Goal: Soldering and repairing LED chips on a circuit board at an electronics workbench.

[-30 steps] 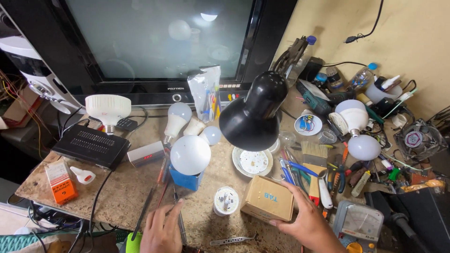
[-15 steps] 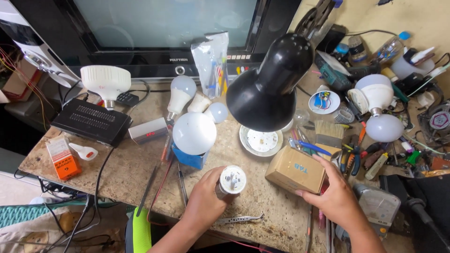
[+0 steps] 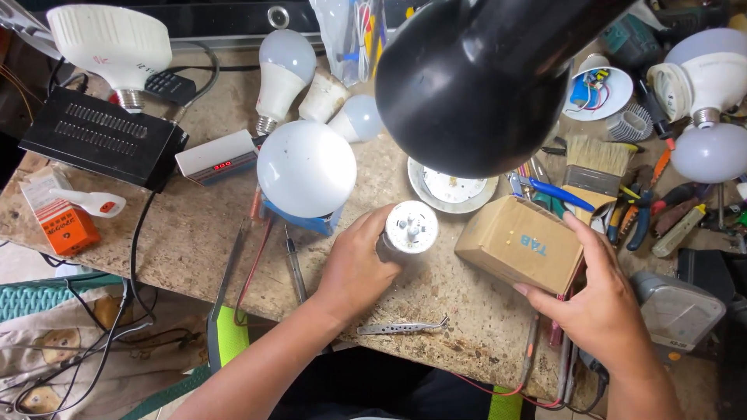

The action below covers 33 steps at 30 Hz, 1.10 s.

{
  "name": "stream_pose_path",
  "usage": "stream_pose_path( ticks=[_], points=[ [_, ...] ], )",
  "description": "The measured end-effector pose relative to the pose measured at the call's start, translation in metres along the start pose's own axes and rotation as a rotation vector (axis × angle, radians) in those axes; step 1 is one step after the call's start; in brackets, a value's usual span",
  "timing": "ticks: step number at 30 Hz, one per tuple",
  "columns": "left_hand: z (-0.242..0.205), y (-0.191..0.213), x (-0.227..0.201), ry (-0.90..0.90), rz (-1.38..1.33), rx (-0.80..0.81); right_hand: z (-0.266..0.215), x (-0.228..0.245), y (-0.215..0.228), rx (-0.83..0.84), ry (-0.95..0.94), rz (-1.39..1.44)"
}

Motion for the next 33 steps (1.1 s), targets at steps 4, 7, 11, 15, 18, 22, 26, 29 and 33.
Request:
stream_pose_path(
  ticks=[4, 7, 11, 15, 18, 22, 26, 29, 33],
  points=[
    [0.006, -0.008, 0.009, -0.065, 0.021, -0.027, -0.001, -0.002, -0.002, -0.05, 0.07, -0.048],
    [0.01, -0.005, 0.002, -0.027, 0.007, 0.018, -0.004, 0.009, 0.0, -0.056, 0.104, -0.043],
    [0.011, -0.006, 0.003, -0.076, 0.003, -0.011, -0.014, 0.002, -0.004, -0.087, 0.264, -0.032],
    [-0.006, 0.0, -0.005, -0.042, 0.013, -0.008, -0.039, 0.008, 0.002, -0.122, 0.268, 0.125],
    [-0.04, 0.004, -0.009, -0.184, 0.111, -0.131, -0.074, -0.009, 0.003, -0.213, 0.309, 0.222],
    [-0.087, -0.002, -0.024, -0.41, 0.306, -0.087, -0.124, -0.04, 0.001, -0.398, 0.217, 0.291],
    [-0.11, -0.023, -0.017, -0.462, 0.373, 0.018, -0.162, -0.058, -0.019, -0.548, 0.082, 0.354],
    [-0.107, -0.037, -0.021, -0.539, 0.332, -0.063, -0.182, -0.079, -0.027, -0.73, -0.219, 0.475],
    [-0.111, -0.051, -0.001, -0.533, 0.471, -0.166, -0.19, -0.116, -0.025, -0.844, -0.439, 0.958]
  ],
)
Point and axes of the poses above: each hand's wrist, its own z-axis towards the middle knuckle, its own y-axis out of the back of the hand, x = y × z, the point moved 3 cm from there along z, towards the middle knuckle, and after that the axes turned 4 degrees about z, right-handed, at the moved point
